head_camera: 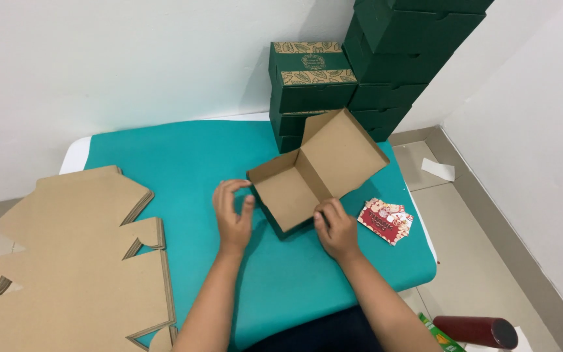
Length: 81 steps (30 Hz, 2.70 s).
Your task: Assembling cardboard boxes by folding flat sheets and placing a card inside.
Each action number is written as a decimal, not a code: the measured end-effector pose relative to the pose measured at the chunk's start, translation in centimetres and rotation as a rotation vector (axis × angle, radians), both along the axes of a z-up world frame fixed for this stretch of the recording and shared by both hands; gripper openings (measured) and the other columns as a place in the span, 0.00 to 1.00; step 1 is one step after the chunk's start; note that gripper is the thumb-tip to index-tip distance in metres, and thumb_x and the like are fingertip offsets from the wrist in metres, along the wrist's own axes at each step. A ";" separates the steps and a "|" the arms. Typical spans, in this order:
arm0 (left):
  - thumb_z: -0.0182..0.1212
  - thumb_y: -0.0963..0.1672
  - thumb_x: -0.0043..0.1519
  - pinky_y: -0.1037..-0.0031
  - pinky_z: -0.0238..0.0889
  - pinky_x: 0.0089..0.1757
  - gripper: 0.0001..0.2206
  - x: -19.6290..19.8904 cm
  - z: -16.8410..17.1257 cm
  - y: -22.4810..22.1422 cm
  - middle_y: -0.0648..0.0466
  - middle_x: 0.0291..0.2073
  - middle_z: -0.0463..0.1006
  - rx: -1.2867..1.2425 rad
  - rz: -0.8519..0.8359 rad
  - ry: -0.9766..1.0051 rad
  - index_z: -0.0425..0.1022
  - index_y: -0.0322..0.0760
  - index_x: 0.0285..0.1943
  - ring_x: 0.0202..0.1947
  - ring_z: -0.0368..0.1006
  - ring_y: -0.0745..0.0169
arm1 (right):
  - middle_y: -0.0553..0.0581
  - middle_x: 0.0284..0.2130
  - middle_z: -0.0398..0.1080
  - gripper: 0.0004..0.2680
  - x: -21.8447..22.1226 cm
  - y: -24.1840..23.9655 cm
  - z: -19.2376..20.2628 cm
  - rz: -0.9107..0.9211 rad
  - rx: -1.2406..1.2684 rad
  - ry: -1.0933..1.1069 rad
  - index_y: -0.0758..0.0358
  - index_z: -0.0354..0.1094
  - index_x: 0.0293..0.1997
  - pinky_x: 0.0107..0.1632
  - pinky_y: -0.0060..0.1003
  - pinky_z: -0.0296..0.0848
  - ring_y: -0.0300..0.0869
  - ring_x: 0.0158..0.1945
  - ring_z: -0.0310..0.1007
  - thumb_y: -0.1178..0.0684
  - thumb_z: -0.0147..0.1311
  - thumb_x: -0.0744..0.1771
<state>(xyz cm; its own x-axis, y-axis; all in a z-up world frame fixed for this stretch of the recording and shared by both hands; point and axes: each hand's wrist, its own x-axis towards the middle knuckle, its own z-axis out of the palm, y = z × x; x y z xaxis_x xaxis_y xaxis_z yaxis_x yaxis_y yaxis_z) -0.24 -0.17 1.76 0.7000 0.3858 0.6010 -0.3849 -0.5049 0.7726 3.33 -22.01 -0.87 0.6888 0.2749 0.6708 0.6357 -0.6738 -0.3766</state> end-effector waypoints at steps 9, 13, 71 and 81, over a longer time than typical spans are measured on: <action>0.46 0.49 0.67 0.53 0.52 0.57 0.17 1.4 -1.5 1.0 0.40 0.48 0.74 -0.570 -0.183 0.188 0.66 0.33 0.57 0.54 0.68 0.44 | 0.48 0.18 0.62 0.16 0.3 -1.3 -1.3 0.152 0.209 0.100 0.52 0.55 0.18 0.22 0.33 0.64 0.44 0.18 0.62 0.39 0.36 0.67; 0.52 0.52 0.63 0.46 0.30 0.64 0.19 1.5 -3.0 1.2 0.45 0.56 0.72 -0.326 -0.242 0.486 0.74 0.41 0.57 0.67 0.37 0.26 | 0.51 0.23 0.68 0.14 -0.7 0.0 2.0 0.249 0.206 0.180 0.54 0.58 0.22 0.27 0.36 0.69 0.46 0.23 0.68 0.44 0.35 0.68; 0.46 0.51 0.68 0.64 0.54 0.59 0.15 2.7 -6.2 2.5 0.55 0.49 0.74 -0.645 -0.117 0.283 0.71 0.44 0.56 0.55 0.64 0.64 | 0.64 0.60 0.59 0.16 -2.0 5.9 13.0 0.449 -0.683 0.767 0.67 0.62 0.58 0.63 0.46 0.56 0.55 0.63 0.57 0.64 0.43 0.64; 0.54 0.50 0.64 0.68 0.58 0.55 0.12 2.7 -5.8 2.1 0.58 0.43 0.76 -0.667 -0.175 0.222 0.75 0.44 0.51 0.49 0.65 0.71 | 0.70 0.47 0.68 0.13 1.9 -0.5 11.8 0.096 0.552 0.780 0.67 0.61 0.59 0.50 0.44 0.68 0.55 0.53 0.68 0.54 0.35 0.71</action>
